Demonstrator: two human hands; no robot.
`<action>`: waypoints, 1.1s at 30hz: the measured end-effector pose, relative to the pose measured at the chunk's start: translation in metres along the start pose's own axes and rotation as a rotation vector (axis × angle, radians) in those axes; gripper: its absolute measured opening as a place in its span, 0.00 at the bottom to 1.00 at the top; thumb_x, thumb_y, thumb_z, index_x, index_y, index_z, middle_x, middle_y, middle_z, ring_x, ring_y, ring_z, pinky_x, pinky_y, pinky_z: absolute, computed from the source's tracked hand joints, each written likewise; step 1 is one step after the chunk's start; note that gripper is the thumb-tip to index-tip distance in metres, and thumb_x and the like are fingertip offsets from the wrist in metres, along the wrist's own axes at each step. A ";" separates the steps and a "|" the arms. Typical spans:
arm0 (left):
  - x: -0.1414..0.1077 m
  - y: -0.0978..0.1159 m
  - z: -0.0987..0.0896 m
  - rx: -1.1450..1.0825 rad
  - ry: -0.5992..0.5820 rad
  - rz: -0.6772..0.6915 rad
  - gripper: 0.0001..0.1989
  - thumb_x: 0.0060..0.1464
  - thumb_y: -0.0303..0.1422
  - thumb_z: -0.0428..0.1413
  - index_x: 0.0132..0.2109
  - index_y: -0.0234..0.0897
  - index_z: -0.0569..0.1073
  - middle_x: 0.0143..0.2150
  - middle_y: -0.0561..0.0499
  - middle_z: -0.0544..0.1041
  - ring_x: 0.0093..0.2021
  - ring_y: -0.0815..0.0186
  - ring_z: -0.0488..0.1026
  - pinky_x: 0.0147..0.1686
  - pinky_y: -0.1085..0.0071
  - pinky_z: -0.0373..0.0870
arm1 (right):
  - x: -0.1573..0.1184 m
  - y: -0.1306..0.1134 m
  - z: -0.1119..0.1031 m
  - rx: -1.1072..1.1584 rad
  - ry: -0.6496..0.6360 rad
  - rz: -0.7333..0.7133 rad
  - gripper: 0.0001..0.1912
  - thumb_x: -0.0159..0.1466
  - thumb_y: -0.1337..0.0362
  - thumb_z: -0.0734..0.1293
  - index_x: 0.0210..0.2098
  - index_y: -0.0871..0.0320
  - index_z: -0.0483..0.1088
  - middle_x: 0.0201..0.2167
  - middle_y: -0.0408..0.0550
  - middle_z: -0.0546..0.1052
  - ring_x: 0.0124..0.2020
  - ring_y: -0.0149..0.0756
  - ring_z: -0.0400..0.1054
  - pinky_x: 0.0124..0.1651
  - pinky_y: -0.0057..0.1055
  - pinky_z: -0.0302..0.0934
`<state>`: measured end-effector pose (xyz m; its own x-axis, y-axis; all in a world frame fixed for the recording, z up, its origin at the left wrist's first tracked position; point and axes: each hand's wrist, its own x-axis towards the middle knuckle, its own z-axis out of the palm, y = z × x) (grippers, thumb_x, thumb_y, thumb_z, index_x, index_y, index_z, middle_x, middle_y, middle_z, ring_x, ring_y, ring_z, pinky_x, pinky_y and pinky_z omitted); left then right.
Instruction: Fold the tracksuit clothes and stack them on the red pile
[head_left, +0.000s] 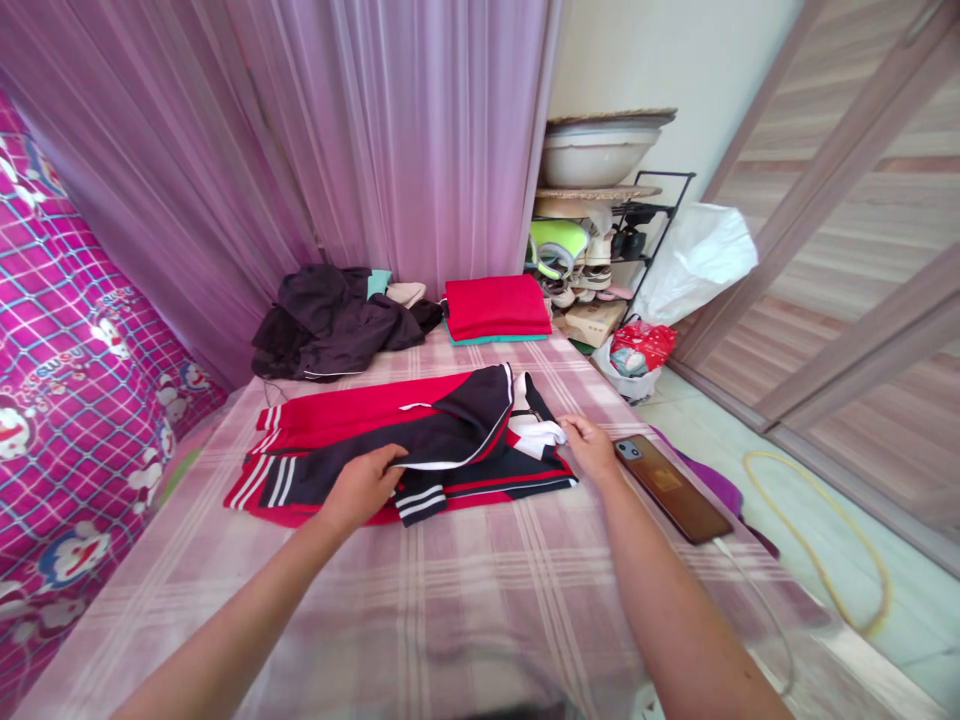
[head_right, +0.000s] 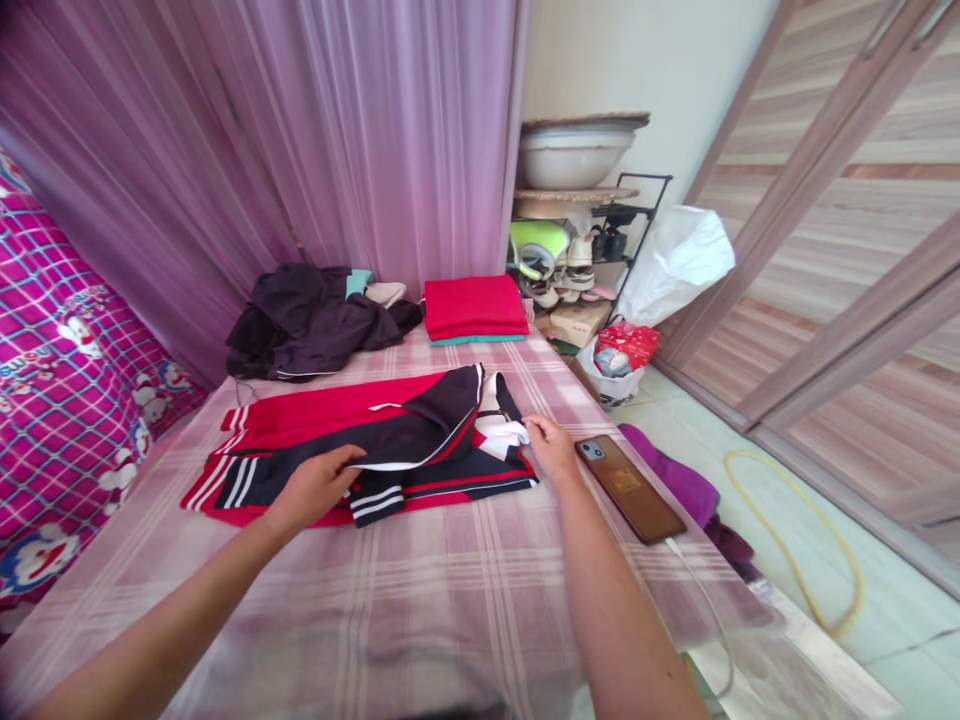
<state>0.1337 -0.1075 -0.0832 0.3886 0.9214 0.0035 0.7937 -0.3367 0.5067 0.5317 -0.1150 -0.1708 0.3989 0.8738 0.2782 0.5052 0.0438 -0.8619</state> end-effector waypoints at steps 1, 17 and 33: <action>0.005 -0.004 -0.012 -0.074 -0.013 -0.024 0.16 0.56 0.39 0.48 0.45 0.42 0.76 0.37 0.52 0.80 0.39 0.60 0.77 0.42 0.66 0.73 | 0.000 0.000 0.000 -0.004 0.001 -0.001 0.20 0.58 0.48 0.61 0.33 0.55 0.77 0.36 0.51 0.82 0.42 0.46 0.74 0.51 0.42 0.65; 0.081 -0.109 -0.109 0.462 0.013 -0.233 0.27 0.59 0.44 0.48 0.59 0.33 0.70 0.57 0.41 0.76 0.57 0.51 0.72 0.56 0.60 0.66 | -0.002 -0.002 0.000 -0.102 0.008 -0.012 0.19 0.60 0.52 0.59 0.35 0.56 0.77 0.37 0.52 0.82 0.42 0.45 0.75 0.49 0.41 0.66; 0.094 0.042 0.027 0.606 0.042 0.300 0.13 0.61 0.37 0.55 0.50 0.39 0.76 0.45 0.45 0.78 0.47 0.56 0.72 0.46 0.59 0.65 | 0.125 -0.102 0.089 -0.410 -0.269 -0.009 0.24 0.67 0.62 0.61 0.62 0.56 0.67 0.59 0.53 0.73 0.53 0.41 0.72 0.56 0.35 0.63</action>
<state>0.2157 -0.0401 -0.0847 0.6238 0.7740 0.1085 0.7816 -0.6166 -0.0945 0.4619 0.0332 -0.0859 0.2083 0.9708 0.1187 0.7888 -0.0951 -0.6072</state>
